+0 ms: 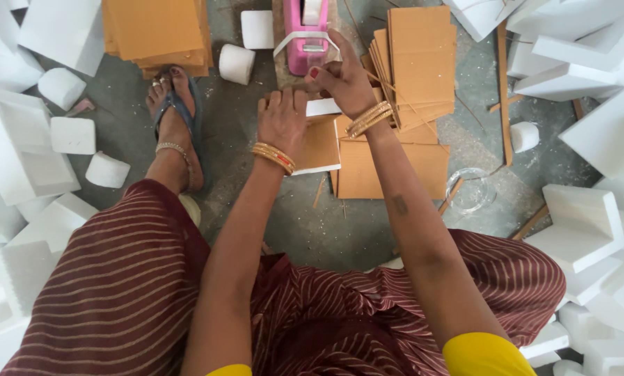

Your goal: The person places pieces of white foam into small brown cardboard boxes, folding the boxes closed and applying pieces of tape from a pink dispenser by hand to secure them.

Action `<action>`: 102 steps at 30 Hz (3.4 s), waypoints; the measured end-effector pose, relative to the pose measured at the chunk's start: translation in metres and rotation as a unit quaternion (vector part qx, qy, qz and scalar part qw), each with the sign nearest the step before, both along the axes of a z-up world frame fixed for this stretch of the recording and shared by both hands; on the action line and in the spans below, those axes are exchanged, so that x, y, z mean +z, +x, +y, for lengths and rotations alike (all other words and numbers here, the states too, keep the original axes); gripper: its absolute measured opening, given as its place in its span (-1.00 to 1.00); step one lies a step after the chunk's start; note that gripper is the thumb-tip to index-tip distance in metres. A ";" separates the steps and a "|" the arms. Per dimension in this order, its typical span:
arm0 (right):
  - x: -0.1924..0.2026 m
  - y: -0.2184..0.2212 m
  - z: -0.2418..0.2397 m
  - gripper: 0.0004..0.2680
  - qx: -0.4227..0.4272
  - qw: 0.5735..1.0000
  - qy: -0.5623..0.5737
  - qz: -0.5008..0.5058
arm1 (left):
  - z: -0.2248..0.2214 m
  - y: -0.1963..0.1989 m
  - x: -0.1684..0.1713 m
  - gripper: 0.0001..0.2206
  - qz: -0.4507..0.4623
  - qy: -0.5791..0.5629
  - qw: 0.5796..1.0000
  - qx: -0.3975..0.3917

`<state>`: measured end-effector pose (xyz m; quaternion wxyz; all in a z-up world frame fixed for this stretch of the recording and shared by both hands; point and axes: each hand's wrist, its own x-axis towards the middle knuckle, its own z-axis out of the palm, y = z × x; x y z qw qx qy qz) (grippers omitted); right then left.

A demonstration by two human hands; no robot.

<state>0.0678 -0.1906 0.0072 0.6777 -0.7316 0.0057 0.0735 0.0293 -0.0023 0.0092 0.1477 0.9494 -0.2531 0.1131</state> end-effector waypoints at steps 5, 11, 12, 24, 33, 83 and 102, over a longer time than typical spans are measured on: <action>-0.007 0.015 -0.002 -0.36 0.019 0.987 0.143 0.068 | 0.002 -0.001 -0.011 -0.68 -0.010 -0.023 1.000 -0.008; -0.050 0.031 0.003 -0.26 0.000 0.999 0.024 0.036 | 0.006 0.001 -0.014 -0.73 -0.024 -0.032 0.999 -0.016; -0.052 0.037 0.001 -0.24 -0.011 1.000 -0.013 0.016 | 0.005 0.003 -0.010 -0.71 -0.043 -0.049 0.998 -0.022; -0.058 -0.026 -0.018 -0.32 0.106 0.965 -0.173 0.168 | 0.005 -0.042 -0.014 -0.85 -0.076 -0.090 0.992 -0.038; -0.162 -0.007 -0.053 -0.64 0.081 0.964 -0.169 0.188 | 0.006 -0.044 -0.014 -0.90 -0.072 -0.110 0.990 -0.047; 0.006 0.063 -0.010 -0.82 0.004 0.988 -0.112 -0.110 | 0.000 -0.011 0.016 -0.47 0.229 -0.127 0.959 0.107; -0.091 -0.063 0.029 -0.77 -0.269 0.956 -0.054 0.105 | -0.017 0.048 0.010 -0.53 0.283 -0.029 0.949 0.138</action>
